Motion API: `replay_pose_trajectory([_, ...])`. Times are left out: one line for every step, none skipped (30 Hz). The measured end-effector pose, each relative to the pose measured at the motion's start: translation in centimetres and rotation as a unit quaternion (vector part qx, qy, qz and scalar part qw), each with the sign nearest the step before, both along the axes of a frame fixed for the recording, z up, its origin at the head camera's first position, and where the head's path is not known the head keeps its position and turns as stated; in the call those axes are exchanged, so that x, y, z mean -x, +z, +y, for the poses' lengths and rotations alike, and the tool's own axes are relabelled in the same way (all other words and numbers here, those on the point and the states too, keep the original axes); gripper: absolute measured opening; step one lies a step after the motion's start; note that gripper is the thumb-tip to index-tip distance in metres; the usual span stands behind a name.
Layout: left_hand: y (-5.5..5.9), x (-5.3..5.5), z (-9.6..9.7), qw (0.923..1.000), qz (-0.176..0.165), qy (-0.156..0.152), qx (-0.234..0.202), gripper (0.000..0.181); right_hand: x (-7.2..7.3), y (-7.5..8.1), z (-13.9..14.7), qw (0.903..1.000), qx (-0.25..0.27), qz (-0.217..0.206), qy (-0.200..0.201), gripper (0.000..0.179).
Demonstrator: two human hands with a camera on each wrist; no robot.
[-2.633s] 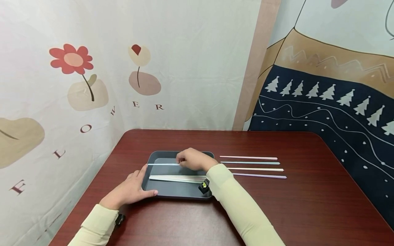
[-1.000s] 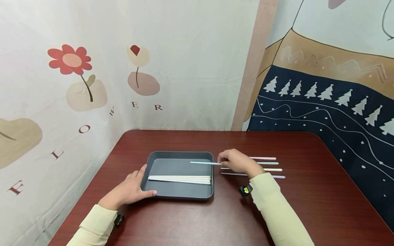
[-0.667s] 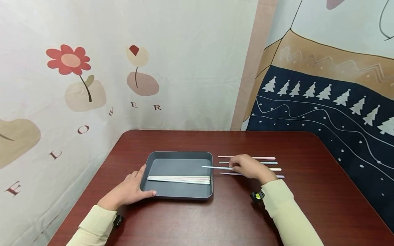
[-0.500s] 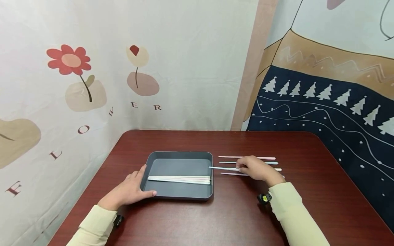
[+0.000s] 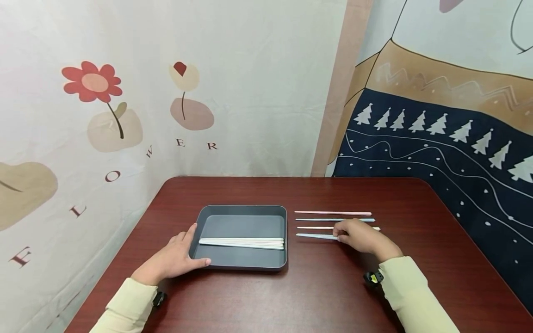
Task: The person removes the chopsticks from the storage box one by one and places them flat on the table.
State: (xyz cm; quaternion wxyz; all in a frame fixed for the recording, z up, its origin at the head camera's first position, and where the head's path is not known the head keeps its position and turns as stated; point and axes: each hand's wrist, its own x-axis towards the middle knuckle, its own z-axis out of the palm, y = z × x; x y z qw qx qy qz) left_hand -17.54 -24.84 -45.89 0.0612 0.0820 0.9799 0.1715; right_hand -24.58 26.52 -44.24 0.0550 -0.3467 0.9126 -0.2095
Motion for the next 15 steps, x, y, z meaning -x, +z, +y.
replay_pose_trajectory([0.0, 0.0, 0.0, 1.0000, 0.001, 0.000, -0.001, 0.128, -0.1, -0.1, 0.1, 1.0000, -0.002, 0.001, 0.001, 0.020])
replay_pose_trajectory([0.0, -0.1, 0.0, 1.0000, 0.001, 0.000, -0.001, 0.128, -0.2, -0.2, 0.2, 1.0000, -0.003, 0.001, -0.001, 0.021])
replay_pose_trajectory([0.1, -0.1, 0.0, 1.0000, 0.001, -0.001, -0.002, 0.128, -0.3, -0.3, 0.3, 1.0000, -0.004, 0.000, -0.001, 0.021])
replay_pose_trajectory([0.1, -0.1, 0.0, 1.0000, 0.001, 0.000, -0.001, 0.128, -0.4, -0.4, 0.4, 1.0000, -0.004, 0.000, -0.001, 0.021])
replay_pose_trajectory([0.1, -0.1, 0.0, 1.0000, 0.001, 0.000, 0.000, 0.128, -0.5, -0.5, 0.5, 1.0000, -0.004, 0.002, -0.001, 0.021])
replay_pose_trajectory([0.1, -0.1, 0.0, 1.0000, 0.000, 0.002, 0.001, 0.129, -0.6, -0.6, 0.6, 1.0000, -0.004, 0.003, -0.001, 0.021])
replay_pose_trajectory([0.1, -0.1, 0.0, 1.0000, 0.000, 0.002, 0.001, 0.129, -0.7, -0.7, 0.6, 1.0000, -0.004, 0.002, -0.001, 0.021])
replay_pose_trajectory([0.1, -0.1, 0.0, 1.0000, 0.001, 0.002, 0.002, 0.129, -0.8, -0.7, 0.6, 1.0000, -0.003, 0.001, -0.001, 0.021])
replay_pose_trajectory([0.1, -0.1, 0.0, 1.0000, 0.001, 0.002, 0.002, 0.129, -0.9, -0.8, 0.7, 1.0000, -0.002, -0.001, 0.000, 0.021])
replay_pose_trajectory([0.1, -0.1, 0.0, 1.0000, 0.001, 0.002, 0.002, 0.129, -0.9, -0.9, 0.7, 1.0000, -0.001, -0.004, -0.001, 0.021])
replay_pose_trajectory([0.2, -0.1, 0.0, 1.0000, 0.002, 0.001, 0.002, 0.129, -1.0, -0.9, 0.7, 1.0000, 0.000, -0.006, -0.001, 0.022])
replay_pose_trajectory([0.2, -0.1, 0.0, 1.0000, 0.002, 0.001, 0.002, 0.129, -1.1, -0.9, 0.6, 1.0000, -0.001, -0.008, -0.002, 0.022])
replay_pose_trajectory([0.2, -0.1, 0.0, 1.0000, 0.002, 0.000, 0.001, 0.129, -1.1, -1.0, 0.6, 1.0000, -0.002, -0.009, -0.001, 0.022])
replay_pose_trajectory([0.2, -0.1, 0.0, 1.0000, 0.003, 0.000, 0.001, 0.129, -1.2, -1.0, 0.6, 1.0000, -0.003, -0.008, -0.001, 0.022])
replay_pose_trajectory([0.2, -0.1, 0.0, 1.0000, 0.003, -0.001, 0.002, 0.128, -1.2, -1.0, 0.6, 1.0000, -0.003, -0.008, -0.002, 0.022])
